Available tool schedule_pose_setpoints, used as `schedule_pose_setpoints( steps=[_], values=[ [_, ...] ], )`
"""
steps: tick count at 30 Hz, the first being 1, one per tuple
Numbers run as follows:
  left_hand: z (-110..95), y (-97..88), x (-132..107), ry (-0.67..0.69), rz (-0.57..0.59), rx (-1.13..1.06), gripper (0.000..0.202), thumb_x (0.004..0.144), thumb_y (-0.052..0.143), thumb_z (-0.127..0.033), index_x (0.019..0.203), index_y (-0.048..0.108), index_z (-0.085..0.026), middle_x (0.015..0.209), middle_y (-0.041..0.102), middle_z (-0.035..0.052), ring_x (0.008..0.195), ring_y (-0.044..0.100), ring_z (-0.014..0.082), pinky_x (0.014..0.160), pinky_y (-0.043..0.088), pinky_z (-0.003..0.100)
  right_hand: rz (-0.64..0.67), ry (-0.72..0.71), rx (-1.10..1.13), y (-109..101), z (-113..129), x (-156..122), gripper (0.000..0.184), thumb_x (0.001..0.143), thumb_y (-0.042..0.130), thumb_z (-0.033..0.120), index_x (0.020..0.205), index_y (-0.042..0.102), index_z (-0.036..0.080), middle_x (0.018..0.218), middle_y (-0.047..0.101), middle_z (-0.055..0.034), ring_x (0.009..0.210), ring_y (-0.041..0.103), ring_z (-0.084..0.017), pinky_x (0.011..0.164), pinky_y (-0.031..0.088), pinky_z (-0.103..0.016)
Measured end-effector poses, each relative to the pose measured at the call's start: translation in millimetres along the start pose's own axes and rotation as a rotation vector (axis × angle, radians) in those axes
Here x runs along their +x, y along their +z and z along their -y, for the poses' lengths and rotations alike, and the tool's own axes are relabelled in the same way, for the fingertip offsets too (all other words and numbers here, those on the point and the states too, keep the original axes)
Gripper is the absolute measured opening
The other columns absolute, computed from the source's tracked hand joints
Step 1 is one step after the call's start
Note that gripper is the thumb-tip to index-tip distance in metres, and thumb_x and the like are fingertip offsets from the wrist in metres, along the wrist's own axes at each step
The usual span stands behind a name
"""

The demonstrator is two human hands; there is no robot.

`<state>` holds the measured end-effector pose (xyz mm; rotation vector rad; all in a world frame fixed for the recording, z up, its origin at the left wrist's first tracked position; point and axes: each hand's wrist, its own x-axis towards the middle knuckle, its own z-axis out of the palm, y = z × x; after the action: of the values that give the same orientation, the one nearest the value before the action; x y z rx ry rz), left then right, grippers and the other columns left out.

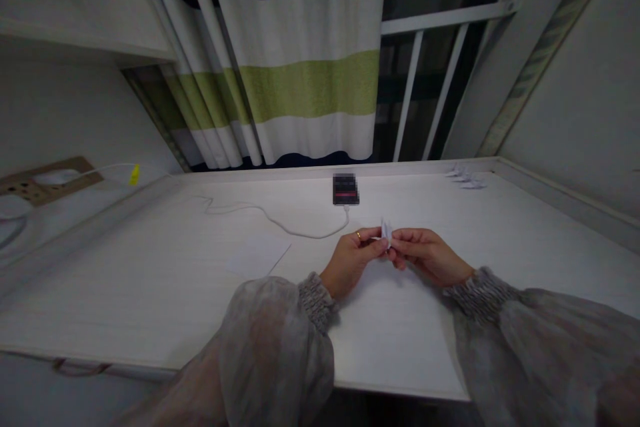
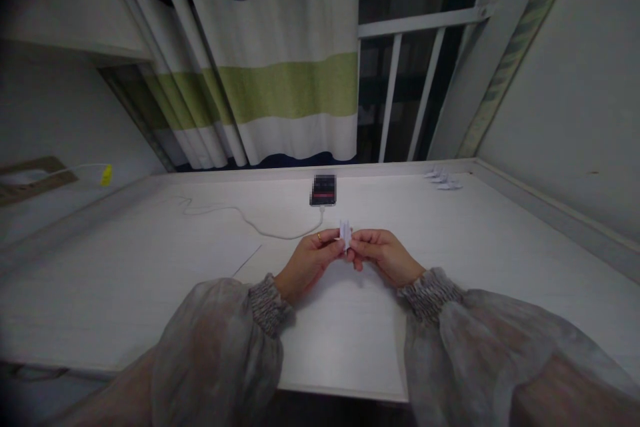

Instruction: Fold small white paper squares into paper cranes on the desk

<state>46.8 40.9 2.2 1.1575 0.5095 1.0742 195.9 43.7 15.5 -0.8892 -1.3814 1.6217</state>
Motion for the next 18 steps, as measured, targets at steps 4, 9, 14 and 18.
schedule_pose_setpoints(
  steps=[4, 9, 14, 18],
  values=[
    [2, -1.8, 1, 0.038, -0.041, 0.03, 0.02, 0.066, 0.064, -0.023, 0.08, 0.062, -0.01, 0.063, 0.057, 0.0013, 0.063, 0.052, 0.0101, 0.07, 0.038, 0.027, -0.076, -0.039, -0.116, -1, -1, 0, 0.023, 0.06, 0.068, 0.035, 0.059, 0.062, 0.013, 0.057, 0.06, -0.0001, 0.045, 0.048, -0.007, 0.049, 0.039, -0.022],
    [3, -1.3, 3, 0.012, -0.217, 0.042, 0.026, 0.057, 0.07, -0.021, 0.078, 0.062, -0.01, 0.067, 0.063, 0.0024, 0.064, 0.055, 0.0107, 0.07, 0.039, 0.028, -0.243, -0.084, -0.278, 2, 1, 0, 0.025, 0.057, 0.067, 0.039, 0.061, 0.063, 0.015, 0.058, 0.062, -0.0003, 0.045, 0.049, -0.008, 0.051, 0.041, -0.024],
    [2, -1.0, 2, -0.003, -0.245, 0.05, 0.027, 0.056, 0.071, -0.021, 0.079, 0.062, -0.012, 0.066, 0.063, 0.0016, 0.063, 0.056, 0.0104, 0.069, 0.039, 0.027, -0.326, -0.157, -0.417, 7, 3, -4, 0.024, 0.061, 0.062, 0.039, 0.064, 0.063, 0.016, 0.061, 0.062, -0.001, 0.047, 0.05, -0.009, 0.051, 0.041, -0.025],
    [2, -1.6, 3, 0.013, -0.221, 0.053, 0.024, 0.058, 0.069, -0.021, 0.08, 0.063, -0.014, 0.07, 0.064, 0.0013, 0.066, 0.057, 0.0108, 0.071, 0.04, 0.028, -0.355, -0.231, -0.507, 10, 2, -7, 0.024, 0.065, 0.059, 0.04, 0.065, 0.062, 0.017, 0.06, 0.061, -0.0008, 0.05, 0.052, -0.011, 0.053, 0.043, -0.025]
  ],
)
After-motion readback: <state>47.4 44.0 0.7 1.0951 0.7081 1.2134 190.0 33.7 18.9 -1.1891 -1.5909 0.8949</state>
